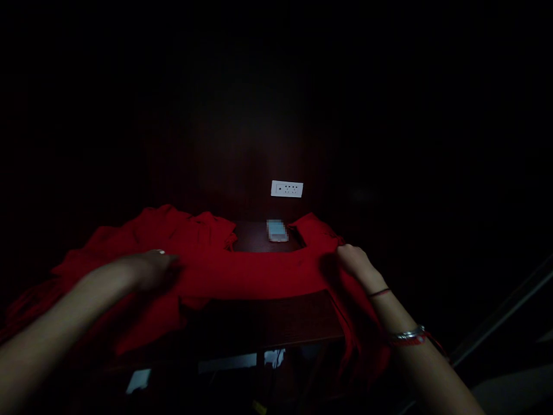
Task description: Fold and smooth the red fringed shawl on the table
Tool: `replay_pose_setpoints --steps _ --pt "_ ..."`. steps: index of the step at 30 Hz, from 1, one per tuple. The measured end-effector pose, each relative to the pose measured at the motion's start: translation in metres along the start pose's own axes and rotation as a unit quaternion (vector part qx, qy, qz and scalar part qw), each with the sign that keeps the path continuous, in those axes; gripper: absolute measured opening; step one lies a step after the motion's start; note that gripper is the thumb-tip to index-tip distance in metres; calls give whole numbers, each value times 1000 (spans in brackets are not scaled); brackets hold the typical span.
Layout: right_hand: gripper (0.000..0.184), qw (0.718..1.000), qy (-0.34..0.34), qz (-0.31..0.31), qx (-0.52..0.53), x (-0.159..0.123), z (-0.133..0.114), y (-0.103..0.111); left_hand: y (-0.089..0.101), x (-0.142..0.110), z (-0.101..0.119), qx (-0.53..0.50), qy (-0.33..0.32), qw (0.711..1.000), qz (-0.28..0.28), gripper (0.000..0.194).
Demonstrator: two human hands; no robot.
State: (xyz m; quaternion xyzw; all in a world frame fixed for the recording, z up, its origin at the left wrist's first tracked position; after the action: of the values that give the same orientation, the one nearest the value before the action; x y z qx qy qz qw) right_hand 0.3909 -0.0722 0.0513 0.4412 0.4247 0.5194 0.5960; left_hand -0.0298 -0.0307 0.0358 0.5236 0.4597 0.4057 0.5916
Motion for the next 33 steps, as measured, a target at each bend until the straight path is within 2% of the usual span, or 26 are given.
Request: replay_pose_setpoints --steps 1,2,4,6,7,10,12,15,18,21,27,30,33 --pt "29 999 39 28 16 4 -20 5 3 8 28 25 -12 999 -31 39" --pt "30 994 85 50 51 8 -42 6 4 16 57 38 -46 998 -21 39" --pt "33 971 196 59 124 13 -87 -1 -6 34 111 22 -121 992 31 39" --pt "44 952 248 58 171 16 -121 -20 -31 50 143 0 -136 987 87 43" --pt "51 950 252 46 180 17 -132 -32 -47 57 150 -5 -133 988 82 47" --pt "57 953 237 -10 187 18 -138 -63 -87 68 148 -8 -130 991 38 49" --pt "59 953 235 -47 184 16 -129 -73 -98 69 137 -3 -139 990 36 49" --pt "62 957 218 -71 179 12 -112 -74 -96 64 124 2 -143 988 55 49" --pt "64 959 201 -85 179 12 -104 -68 -91 60 123 2 -132 989 62 49" --pt "68 956 194 -117 186 15 -110 -64 -90 59 125 0 -117 991 62 50" --pt "66 954 212 -59 205 9 -124 -65 -94 52 119 26 -142 988 51 47" --pt "67 951 221 -92 196 9 -117 -68 -92 52 116 20 -139 990 29 49" --pt "71 949 220 -110 198 19 -116 -61 -83 61 125 -11 -117 993 11 53"
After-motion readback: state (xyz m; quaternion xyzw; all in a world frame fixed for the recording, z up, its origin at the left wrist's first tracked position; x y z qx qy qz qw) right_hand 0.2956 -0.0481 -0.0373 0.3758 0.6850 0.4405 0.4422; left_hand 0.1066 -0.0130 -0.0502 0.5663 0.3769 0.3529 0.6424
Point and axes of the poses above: each hand's wrist, its own x-axis towards the middle knuckle, its own y-axis out of the back of the hand, z = x × y, the point moved 3 cm from there along x, towards the middle knuckle, and after that the axes turned 8 degrees about -z, right-handed, at the moved point
